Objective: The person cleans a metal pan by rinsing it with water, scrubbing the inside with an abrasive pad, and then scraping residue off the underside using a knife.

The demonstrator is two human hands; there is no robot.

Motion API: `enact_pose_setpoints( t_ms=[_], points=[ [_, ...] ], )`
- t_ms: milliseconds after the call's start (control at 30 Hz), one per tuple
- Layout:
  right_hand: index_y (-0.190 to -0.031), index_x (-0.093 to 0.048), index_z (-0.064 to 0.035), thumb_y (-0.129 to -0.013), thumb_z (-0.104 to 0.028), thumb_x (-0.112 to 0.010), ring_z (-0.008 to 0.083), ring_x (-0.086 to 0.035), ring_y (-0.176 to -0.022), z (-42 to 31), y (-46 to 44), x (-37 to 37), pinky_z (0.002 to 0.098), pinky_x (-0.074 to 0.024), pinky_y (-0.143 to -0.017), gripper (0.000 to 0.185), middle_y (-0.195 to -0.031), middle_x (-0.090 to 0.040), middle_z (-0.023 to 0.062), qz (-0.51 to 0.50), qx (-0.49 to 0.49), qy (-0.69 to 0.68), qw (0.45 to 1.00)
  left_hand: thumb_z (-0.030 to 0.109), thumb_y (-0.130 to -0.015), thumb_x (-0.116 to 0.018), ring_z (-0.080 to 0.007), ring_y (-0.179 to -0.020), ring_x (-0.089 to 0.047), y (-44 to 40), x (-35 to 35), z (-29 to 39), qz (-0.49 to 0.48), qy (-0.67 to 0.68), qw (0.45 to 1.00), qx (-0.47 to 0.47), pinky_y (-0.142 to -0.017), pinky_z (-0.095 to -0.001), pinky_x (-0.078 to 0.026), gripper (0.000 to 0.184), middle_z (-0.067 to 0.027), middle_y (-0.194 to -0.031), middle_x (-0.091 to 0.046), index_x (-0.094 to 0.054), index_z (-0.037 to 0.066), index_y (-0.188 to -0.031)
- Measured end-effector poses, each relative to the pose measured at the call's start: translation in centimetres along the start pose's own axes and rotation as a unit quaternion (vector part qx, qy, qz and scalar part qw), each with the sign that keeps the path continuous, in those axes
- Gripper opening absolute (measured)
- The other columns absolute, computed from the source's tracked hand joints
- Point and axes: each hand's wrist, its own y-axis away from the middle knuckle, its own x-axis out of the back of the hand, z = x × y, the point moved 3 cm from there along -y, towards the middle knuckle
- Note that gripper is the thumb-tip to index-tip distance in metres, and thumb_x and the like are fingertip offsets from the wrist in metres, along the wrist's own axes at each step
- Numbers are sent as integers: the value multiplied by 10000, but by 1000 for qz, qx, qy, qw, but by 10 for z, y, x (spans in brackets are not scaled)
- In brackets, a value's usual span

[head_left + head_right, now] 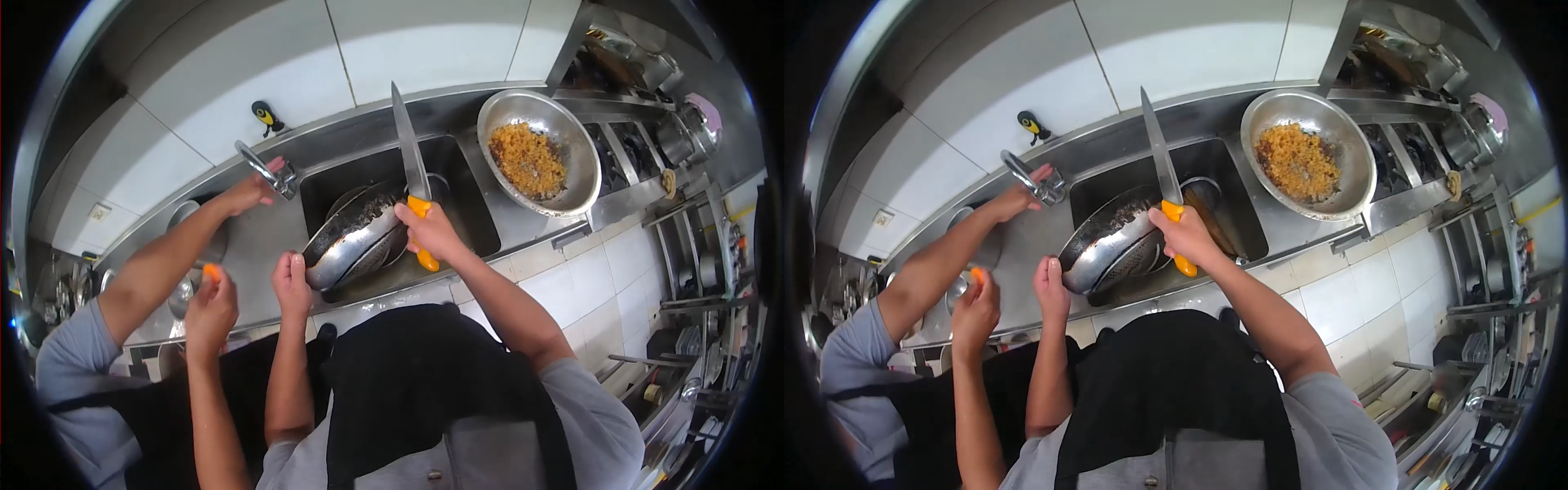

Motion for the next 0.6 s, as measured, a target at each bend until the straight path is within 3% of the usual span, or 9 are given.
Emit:
enact_pose_setpoints(
  t_ms=[67, 167, 200, 300, 400, 467, 600],
  points=[
    [-829, -573, -55, -993, -322, -692, 111, -463, -412, -2, 2, -4, 291, -415, -415, 335, -598, -483, -12, -23, -5, -14, 1000, 202, -1068, -553, -67, -745, -377, 4, 4, 6, 9, -26, 1000, 6, -633, -263, -330, 333, 37, -764, -413, -452, 51, -789],
    [-860, -604, -51, -996, -308, -692, 104, -472, -422, -2, 7, -11, 286, -412, -415, 304, -608, -491, -14, -44, 2, 9, 999, 178, -976, -715, -81, -635, -392, 4, -4, 26, -53, -103, 993, -8, -574, -281, -356, 377, 4, -651, -442, -472, 26, -732],
    [-875, -615, -48, -997, -301, -693, 102, -474, -427, 0, 9, -16, 283, -412, -417, 292, -613, -494, -16, -55, 3, 12, 998, 178, -976, -715, -81, -635, -392, 3, -10, 39, -48, -106, 993, -3, -574, -281, -356, 377, 4, -651, -442, -472, 26, -732],
    [-895, -609, -47, -999, -277, -704, 106, -468, -447, 4, 13, -30, 284, -411, -417, 270, -636, -492, -6, -76, -2, 7, 997, 130, -960, -733, -65, -653, -416, -3, -28, 55, -84, -149, 983, 60, -588, -263, -359, 323, 14, -687, -485, -492, 30, -769],
    [-895, -608, -45, -995, -274, -715, 108, -468, -451, 8, 13, -31, 285, -416, -421, 272, -651, -499, 0, -79, -14, -2, 997, 99, -956, -735, -46, -690, -451, -6, -39, 51, -51, -38, 995, 74, -618, -243, -382, 204, 22, -736, -524, -565, 30, -867],
    [-890, -625, -42, -989, -289, -716, 102, -477, -440, 11, 10, -29, 282, -422, -426, 282, -647, -510, -6, -75, -22, -5, 997, 89, -962, -727, -46, -728, -504, -4, -50, 52, -92, 31, 988, 117, -659, -229, -418, 125, 20, -793, -576, -623, 27, -993],
    [-886, -618, -34, -983, -284, -730, 107, -471, -441, 11, 10, -24, 288, -416, -419, 291, -644, -500, -2, -75, -29, 2, 997, 68, -960, -716, -49, -778, -555, -10, -61, 58, -158, -84, 976, 127, -681, -247, -454, 109, -4, -866, -664, -643, 1, -1007]
  ],
)
